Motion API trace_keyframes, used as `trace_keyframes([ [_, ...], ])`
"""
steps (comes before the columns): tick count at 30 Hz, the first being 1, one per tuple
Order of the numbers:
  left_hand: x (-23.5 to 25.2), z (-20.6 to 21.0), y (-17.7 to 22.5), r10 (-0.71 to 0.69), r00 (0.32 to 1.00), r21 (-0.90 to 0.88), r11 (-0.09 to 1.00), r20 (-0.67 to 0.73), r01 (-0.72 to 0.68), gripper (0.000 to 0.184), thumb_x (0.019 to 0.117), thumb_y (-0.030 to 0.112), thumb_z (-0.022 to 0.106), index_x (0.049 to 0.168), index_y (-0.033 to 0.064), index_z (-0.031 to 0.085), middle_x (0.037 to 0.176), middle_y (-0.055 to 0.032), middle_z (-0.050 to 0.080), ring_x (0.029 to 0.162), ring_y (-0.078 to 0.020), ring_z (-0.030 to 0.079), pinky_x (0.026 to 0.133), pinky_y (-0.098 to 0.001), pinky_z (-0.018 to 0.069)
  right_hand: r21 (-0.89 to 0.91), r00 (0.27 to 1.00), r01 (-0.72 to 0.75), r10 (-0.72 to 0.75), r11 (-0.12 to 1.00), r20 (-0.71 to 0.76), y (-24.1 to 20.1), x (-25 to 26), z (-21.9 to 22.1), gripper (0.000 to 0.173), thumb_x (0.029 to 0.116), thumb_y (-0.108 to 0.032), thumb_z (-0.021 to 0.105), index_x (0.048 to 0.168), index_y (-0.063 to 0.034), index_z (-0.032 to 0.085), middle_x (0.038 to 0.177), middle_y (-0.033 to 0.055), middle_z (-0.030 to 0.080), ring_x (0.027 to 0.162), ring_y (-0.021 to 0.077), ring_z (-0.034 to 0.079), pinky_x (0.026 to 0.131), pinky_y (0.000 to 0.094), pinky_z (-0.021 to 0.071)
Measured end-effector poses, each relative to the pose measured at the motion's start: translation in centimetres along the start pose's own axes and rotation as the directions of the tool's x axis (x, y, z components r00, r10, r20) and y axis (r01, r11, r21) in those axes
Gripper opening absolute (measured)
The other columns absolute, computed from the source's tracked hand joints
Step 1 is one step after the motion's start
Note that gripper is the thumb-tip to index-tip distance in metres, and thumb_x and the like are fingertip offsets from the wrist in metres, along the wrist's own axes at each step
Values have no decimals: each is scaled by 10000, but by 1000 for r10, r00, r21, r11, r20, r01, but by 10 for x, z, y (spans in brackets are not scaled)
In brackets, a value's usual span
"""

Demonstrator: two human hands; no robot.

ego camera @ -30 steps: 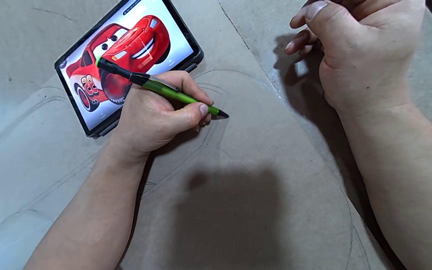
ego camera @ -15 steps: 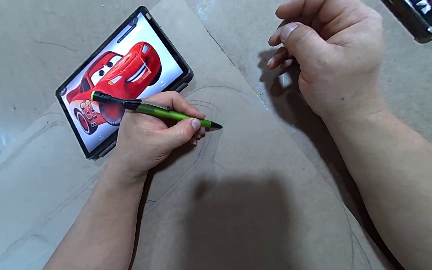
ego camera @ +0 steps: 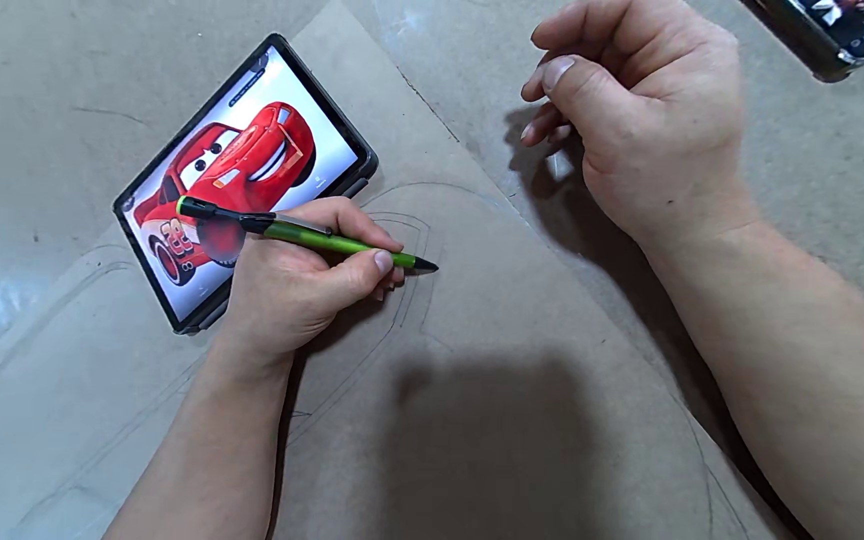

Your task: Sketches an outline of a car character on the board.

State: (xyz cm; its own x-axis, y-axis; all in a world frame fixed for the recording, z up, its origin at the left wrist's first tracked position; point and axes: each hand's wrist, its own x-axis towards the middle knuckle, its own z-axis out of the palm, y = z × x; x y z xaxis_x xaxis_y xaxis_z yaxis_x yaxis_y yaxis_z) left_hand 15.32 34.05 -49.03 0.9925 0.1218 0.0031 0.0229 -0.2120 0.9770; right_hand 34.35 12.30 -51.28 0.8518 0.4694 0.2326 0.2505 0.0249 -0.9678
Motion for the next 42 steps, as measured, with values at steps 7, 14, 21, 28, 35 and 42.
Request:
trace_keyframes([
  [7,0,-1,2,-6,999,9,1000,44,6,100,929,114,713,1004,52,688,881,-80,737,692,-173,710,603,-286,627,11,1000,4,-4,1000,2,2,1,0,172,1036,-102,552,1133,-39,678,947,2,732,780,103,729,690,272,651],
  [14,-2,-16,-2,52,979,-63,997,198,-41,127,911,227,740,890,110,697,826,-35,711,670,-141,680,571,-256,589,14,1000,12,-12,1000,-4,5,2,1,164,1031,-100,557,1106,-45,692,943,-2,734,762,101,727,676,269,649],
  [21,-8,7,12,28,937,-18,1000,348,-23,107,914,188,698,877,89,685,828,-26,706,701,-127,673,600,-256,576,-29,999,4,-5,1000,-46,3,1,0,181,1019,-133,578,907,-104,718,818,-43,734,719,57,713,671,236,620],
  [28,-4,15,10,49,929,14,998,367,-58,103,896,198,681,831,123,651,788,1,683,666,-102,651,562,-229,542,-36,999,25,-27,999,-45,4,2,-1,203,998,-103,619,822,-93,720,733,-29,719,668,66,707,630,233,613],
  [35,-1,13,11,56,906,28,997,419,-75,79,886,172,665,832,115,668,791,8,694,696,-102,661,602,-246,552,-29,999,16,-16,999,-30,4,1,0,208,1005,-102,614,824,-93,715,731,-31,714,651,68,702,585,231,608],
  [42,-1,15,11,35,914,38,998,404,-55,60,881,154,667,849,104,673,786,3,693,669,-97,652,567,-230,540,21,998,47,-47,999,-31,7,3,1,206,984,-64,621,794,-79,701,745,1,718,672,107,712,627,262,623],
])
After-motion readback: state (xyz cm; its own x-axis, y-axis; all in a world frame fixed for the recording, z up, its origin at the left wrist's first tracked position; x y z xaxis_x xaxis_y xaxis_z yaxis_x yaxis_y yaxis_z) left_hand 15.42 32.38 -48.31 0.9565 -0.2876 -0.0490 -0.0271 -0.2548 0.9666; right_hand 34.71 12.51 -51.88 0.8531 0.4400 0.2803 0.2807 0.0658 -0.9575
